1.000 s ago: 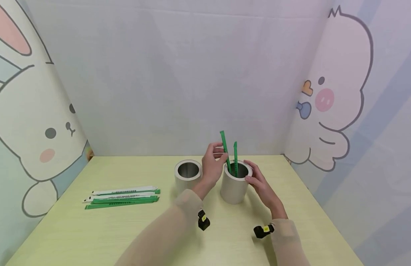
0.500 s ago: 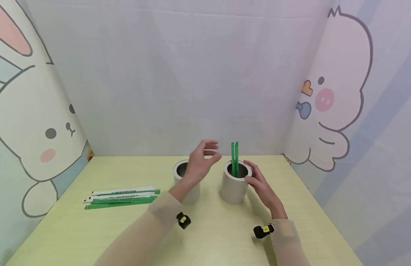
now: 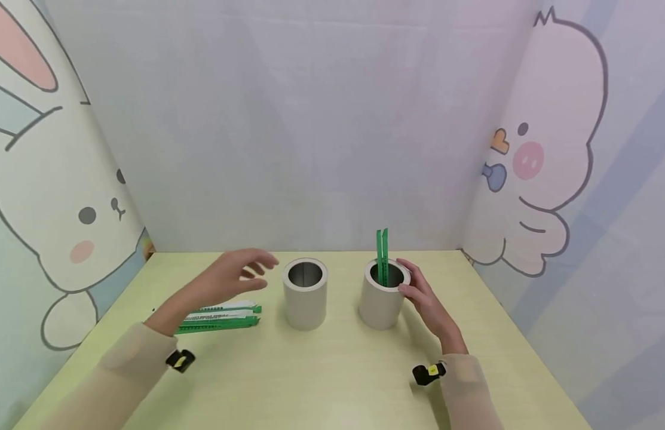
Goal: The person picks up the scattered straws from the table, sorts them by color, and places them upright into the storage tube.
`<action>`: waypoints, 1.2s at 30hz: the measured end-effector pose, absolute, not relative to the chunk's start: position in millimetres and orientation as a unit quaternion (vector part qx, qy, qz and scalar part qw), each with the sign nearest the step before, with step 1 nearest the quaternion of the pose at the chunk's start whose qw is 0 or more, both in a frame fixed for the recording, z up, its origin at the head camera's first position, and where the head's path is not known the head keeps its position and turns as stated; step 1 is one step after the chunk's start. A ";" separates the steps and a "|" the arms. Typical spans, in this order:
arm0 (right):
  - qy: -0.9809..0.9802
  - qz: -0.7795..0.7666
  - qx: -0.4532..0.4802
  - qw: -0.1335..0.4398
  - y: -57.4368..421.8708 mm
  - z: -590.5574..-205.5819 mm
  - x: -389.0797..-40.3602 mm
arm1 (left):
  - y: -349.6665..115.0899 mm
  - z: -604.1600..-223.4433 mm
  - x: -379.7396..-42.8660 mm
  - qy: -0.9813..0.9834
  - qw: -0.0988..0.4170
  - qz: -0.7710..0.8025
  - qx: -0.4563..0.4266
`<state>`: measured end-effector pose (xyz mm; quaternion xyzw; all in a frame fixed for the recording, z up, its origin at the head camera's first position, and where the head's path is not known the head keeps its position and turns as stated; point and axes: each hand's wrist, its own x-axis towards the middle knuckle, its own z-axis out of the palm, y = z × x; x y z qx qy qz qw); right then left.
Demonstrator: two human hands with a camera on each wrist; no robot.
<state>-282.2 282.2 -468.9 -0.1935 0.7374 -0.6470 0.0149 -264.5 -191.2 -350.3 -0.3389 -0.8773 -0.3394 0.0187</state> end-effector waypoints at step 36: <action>0.740 -0.644 -0.196 0.011 281.5 -470.0 -284.1 | -291.6 -457.8 -274.9 -0.910 -0.061 -0.232 -0.338</action>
